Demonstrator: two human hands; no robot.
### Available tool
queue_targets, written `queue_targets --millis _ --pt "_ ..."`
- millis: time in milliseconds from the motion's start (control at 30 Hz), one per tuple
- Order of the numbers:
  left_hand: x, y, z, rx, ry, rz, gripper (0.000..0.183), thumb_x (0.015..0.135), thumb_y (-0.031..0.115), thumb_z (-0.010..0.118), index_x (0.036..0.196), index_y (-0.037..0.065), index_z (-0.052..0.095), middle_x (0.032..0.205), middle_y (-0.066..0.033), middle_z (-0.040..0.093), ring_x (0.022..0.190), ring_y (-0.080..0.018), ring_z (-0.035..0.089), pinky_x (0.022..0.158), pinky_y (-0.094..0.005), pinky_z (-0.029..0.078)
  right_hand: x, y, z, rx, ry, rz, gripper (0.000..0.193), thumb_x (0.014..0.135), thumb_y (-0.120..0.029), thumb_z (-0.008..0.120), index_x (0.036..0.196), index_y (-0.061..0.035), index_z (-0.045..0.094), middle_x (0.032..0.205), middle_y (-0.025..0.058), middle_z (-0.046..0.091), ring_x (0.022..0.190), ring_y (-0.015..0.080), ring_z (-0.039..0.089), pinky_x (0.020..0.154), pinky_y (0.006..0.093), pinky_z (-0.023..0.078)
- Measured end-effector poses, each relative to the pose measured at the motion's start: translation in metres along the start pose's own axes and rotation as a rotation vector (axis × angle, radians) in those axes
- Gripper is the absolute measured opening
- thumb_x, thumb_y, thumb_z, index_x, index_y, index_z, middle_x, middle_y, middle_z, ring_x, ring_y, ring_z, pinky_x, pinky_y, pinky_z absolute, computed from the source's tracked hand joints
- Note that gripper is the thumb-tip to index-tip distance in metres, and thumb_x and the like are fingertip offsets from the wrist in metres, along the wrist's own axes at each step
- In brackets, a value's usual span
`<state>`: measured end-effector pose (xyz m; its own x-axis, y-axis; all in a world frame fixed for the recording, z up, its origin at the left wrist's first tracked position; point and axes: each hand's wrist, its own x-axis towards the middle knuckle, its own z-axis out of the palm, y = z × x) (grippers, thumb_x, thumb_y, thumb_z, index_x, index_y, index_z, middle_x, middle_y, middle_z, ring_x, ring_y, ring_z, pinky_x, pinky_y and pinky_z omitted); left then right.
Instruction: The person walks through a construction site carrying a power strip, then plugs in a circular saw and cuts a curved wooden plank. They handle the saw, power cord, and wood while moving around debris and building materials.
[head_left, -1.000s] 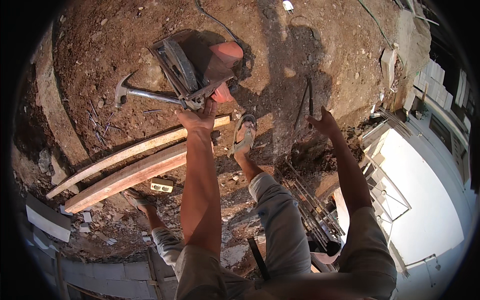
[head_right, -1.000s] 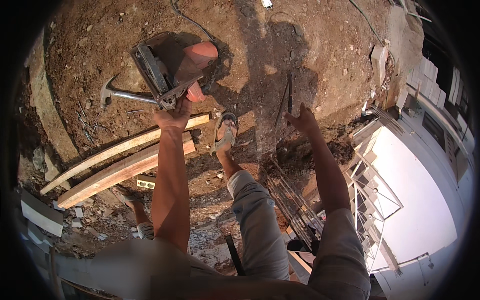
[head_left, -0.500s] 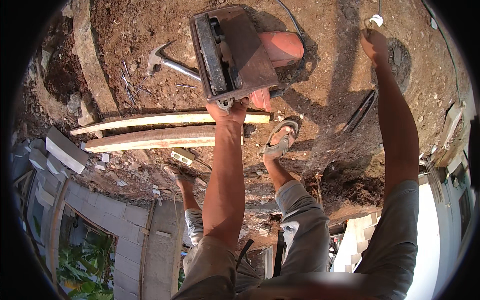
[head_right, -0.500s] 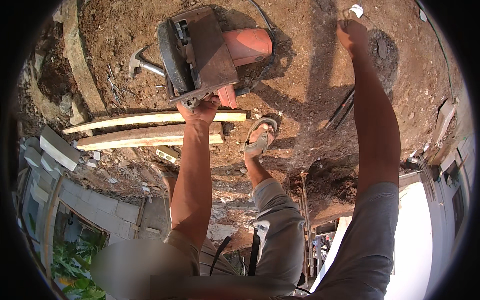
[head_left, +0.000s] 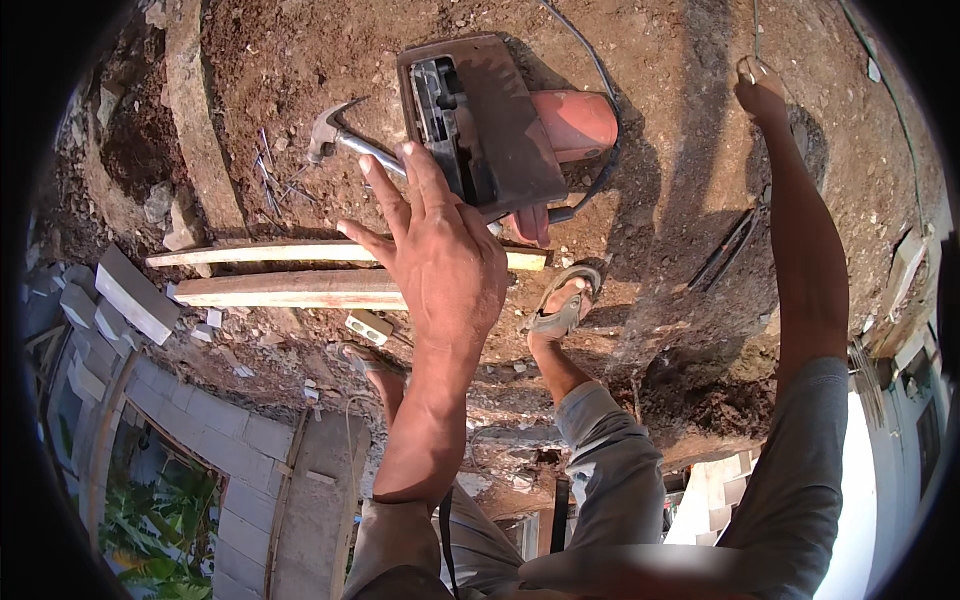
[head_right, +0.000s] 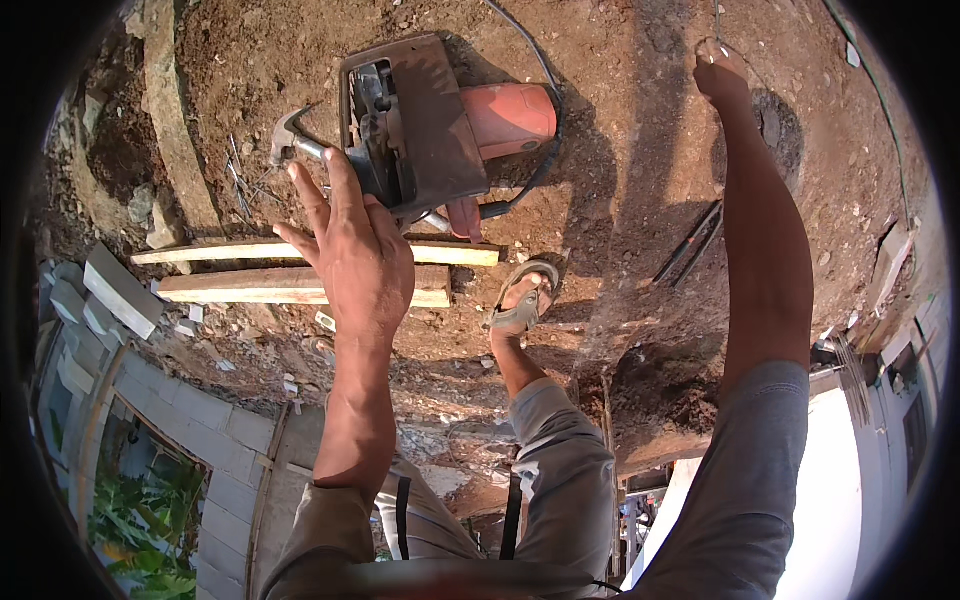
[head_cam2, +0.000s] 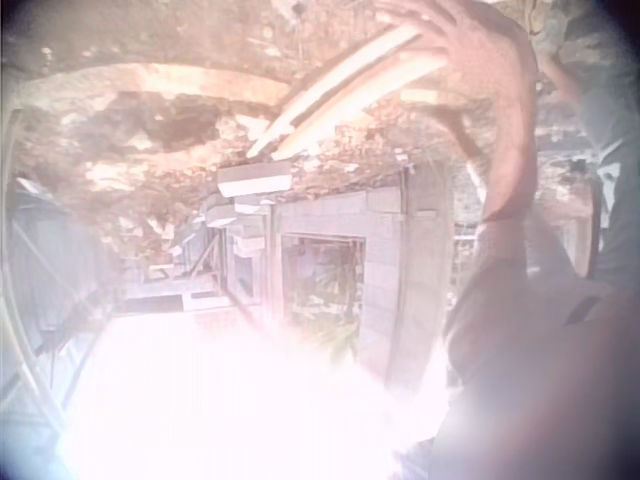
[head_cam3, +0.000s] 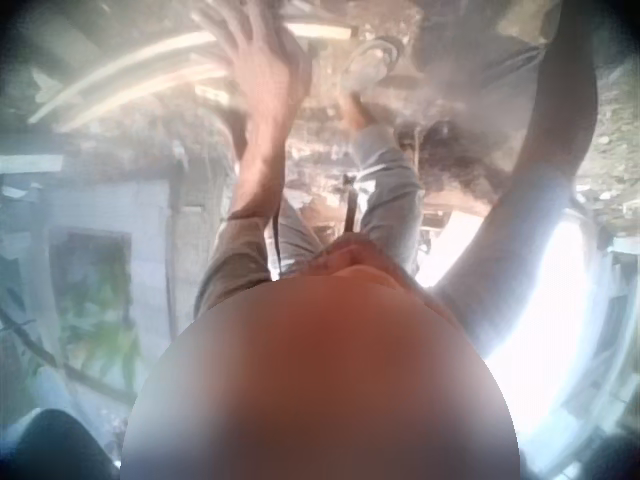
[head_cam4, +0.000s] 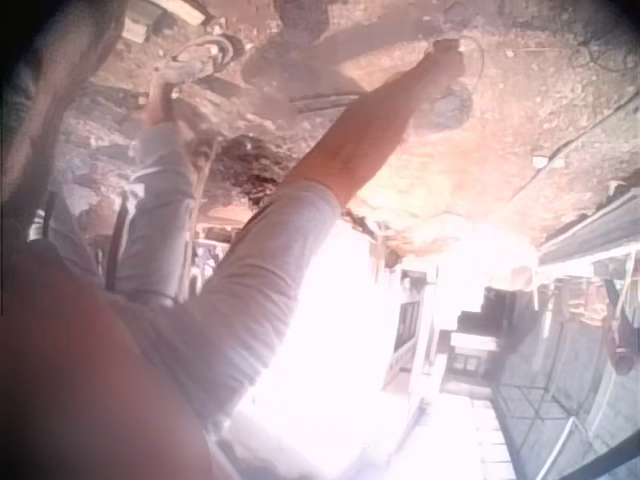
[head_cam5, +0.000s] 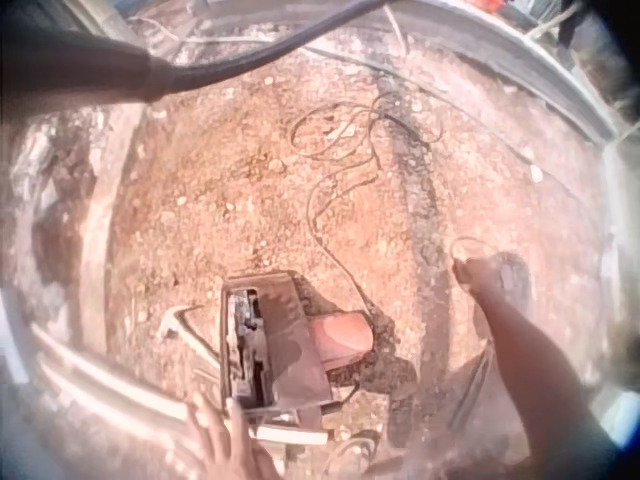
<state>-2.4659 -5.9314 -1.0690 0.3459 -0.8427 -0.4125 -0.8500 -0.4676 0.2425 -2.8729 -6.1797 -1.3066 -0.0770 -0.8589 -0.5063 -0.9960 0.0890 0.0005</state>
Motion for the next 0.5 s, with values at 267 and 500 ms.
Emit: queue_targets --millis 267,500 --pt "-0.110 -0.011 0.005 -0.450 0.297 -0.071 0.065 0.099 0.036 0.040 0.147 -0.002 0.019 0.154 -0.0284 0.010 0.144 -0.0445 0.006 0.113 -0.0572 0.007 -0.282 -0.013 0.055 0.241 -0.058 -0.140 0.031 0.086 -0.031 0.057 0.094 -0.0030 0.067 0.092 0.0222 0.066 0.087 0.0408 0.062 0.079 0.0458 0.050" --pt "-0.048 -0.005 0.016 0.035 0.078 0.272 0.061 0.098 0.040 0.043 0.137 -0.007 0.040 0.149 -0.0198 0.033 0.141 -0.0340 0.026 0.114 -0.0553 0.013 -0.611 0.102 0.102 0.028 -1.309 0.202 0.075 0.075 -0.051 0.068 0.108 0.0159 0.058 0.103 0.0305 0.064 0.100 0.0380 0.064 0.084 0.0434 0.050"
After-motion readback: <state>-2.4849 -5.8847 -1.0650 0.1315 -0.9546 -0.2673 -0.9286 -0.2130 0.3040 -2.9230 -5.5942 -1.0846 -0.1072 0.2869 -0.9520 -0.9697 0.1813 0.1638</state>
